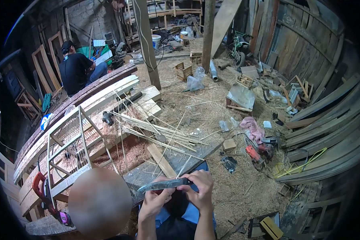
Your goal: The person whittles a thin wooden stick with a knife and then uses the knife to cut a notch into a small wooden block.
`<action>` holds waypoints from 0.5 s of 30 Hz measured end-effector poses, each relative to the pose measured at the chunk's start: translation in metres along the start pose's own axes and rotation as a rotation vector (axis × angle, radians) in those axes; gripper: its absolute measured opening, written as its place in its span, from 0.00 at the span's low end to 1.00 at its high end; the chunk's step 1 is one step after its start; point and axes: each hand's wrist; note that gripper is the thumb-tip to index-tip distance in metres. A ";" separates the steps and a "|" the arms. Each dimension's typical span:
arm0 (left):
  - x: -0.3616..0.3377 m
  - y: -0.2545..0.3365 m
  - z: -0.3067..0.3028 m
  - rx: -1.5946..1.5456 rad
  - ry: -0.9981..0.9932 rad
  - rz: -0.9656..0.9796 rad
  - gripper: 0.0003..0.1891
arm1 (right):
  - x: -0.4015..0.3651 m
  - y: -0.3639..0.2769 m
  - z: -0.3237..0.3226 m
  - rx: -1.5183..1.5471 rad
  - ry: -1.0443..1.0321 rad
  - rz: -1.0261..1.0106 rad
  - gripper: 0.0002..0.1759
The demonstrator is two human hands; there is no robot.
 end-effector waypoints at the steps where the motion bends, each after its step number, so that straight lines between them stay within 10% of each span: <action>1: 0.001 0.004 0.001 0.001 -0.001 0.001 0.12 | 0.000 0.001 -0.003 -0.049 -0.010 -0.016 0.23; 6: -0.022 0.026 -0.009 0.013 -0.025 -0.009 0.12 | -0.036 0.074 -0.035 -0.010 0.492 0.601 0.26; 15: 0.010 0.007 0.003 -0.044 0.090 0.001 0.12 | -0.017 0.023 -0.013 0.084 0.259 0.352 0.28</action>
Point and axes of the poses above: each hand's wrist, its own x-axis towards the middle knuckle, its own z-axis out of the palm, y = z × x, and after that the axes turned 9 degrees about -y, right-handed
